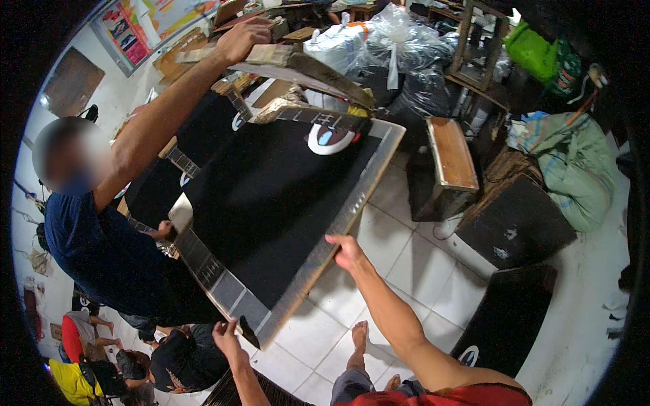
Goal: The person repeatedly picks up black rectangular boards from a stack and hands them to a coworker, then places them back. The person also handles a stack of white shoe insoles and places them into a large sack.
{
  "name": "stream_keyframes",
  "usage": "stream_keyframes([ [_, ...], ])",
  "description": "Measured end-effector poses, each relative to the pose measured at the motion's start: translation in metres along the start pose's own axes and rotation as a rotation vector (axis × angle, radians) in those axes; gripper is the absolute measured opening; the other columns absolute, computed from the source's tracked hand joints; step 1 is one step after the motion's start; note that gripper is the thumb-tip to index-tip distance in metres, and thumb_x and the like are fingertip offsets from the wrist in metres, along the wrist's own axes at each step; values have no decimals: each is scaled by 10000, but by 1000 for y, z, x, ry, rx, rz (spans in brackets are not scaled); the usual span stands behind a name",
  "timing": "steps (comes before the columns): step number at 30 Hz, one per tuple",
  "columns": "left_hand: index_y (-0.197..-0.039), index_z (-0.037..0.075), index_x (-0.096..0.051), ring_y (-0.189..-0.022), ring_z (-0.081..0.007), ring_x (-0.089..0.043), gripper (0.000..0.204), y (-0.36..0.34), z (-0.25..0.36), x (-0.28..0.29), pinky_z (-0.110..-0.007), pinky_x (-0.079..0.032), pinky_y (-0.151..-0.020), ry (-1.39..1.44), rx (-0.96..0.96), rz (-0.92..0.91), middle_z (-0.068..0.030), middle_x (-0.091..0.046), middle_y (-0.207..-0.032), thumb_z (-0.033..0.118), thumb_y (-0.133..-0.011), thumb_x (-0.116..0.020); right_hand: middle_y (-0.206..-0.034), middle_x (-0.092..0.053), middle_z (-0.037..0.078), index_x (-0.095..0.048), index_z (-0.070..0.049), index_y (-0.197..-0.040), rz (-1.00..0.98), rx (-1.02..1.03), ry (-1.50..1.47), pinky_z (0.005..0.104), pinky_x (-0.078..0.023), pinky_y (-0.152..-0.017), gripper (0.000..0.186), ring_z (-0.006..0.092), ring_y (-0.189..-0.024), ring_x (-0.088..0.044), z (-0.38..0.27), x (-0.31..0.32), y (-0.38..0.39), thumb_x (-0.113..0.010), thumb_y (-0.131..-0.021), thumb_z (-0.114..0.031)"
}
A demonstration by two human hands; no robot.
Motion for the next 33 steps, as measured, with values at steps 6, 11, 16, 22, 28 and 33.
stream_keyframes([
  [6, -1233, -40, -381, -1162, -246, -423, 528, 58, 60, 4, -328, -345, -968, 3, -523, -189, -186, -436, -1229, 82, -795, -650, -989, -571, 91, -514, -49, -1085, 255, 102, 28, 418, -445, -897, 504, 277, -954, -550, -42, 41, 257, -623, -609, 77],
  [11, -1157, -45, -495, -1040, -231, -541, 466, 152, 96, -86, -321, -411, -913, -151, -649, -639, -169, -551, -1135, 134, -769, -681, -857, -591, 57, -557, -64, -958, 245, 342, -26, 409, -504, -774, 407, 252, -808, -595, -60, 60, 446, -644, -589, 84],
  [16, -1164, -37, -520, -1064, -244, -542, 538, 281, 154, -175, -342, -406, -931, -341, -941, -1056, -171, -577, -1125, 203, -725, -717, -843, -578, 54, -533, -67, -971, 242, 563, -4, 403, -502, -760, 451, 244, -836, -585, -55, 83, 590, -669, -566, 78],
  [22, -1230, -65, -451, -1150, -291, -483, 750, 395, 281, -219, -356, -354, -973, -320, -1386, -1118, -225, -527, -1198, 381, -694, -728, -915, -581, 97, -529, -50, -1045, 216, 777, -86, 441, -502, -743, 563, 284, -849, -587, -31, 93, 694, -692, -527, 99],
  [28, -876, -8, -641, -730, -144, -519, 449, 497, 341, -216, -282, -396, -681, -468, -1056, -1506, -46, -591, -802, 409, -723, -706, -915, -596, 98, -532, -17, -1032, 185, 926, 30, 271, -500, -644, 512, 214, -794, -598, 17, 106, 737, -695, -562, 104],
  [33, -801, -10, -635, -656, -122, -506, 349, 569, 336, -130, -274, -387, -634, -259, -1243, -1530, -31, -585, -721, 322, -726, -708, -895, -638, 72, -614, -39, -942, 524, 697, -66, 337, -517, -751, 274, 205, -774, -624, 88, 136, 720, -674, -695, 63],
])
Point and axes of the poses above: each hand's wrist, its own y-axis away from the middle knuckle, its own x-axis out of the back of the hand, z = x × y, the point moved 5 cm from there along -y, towards the middle knuckle
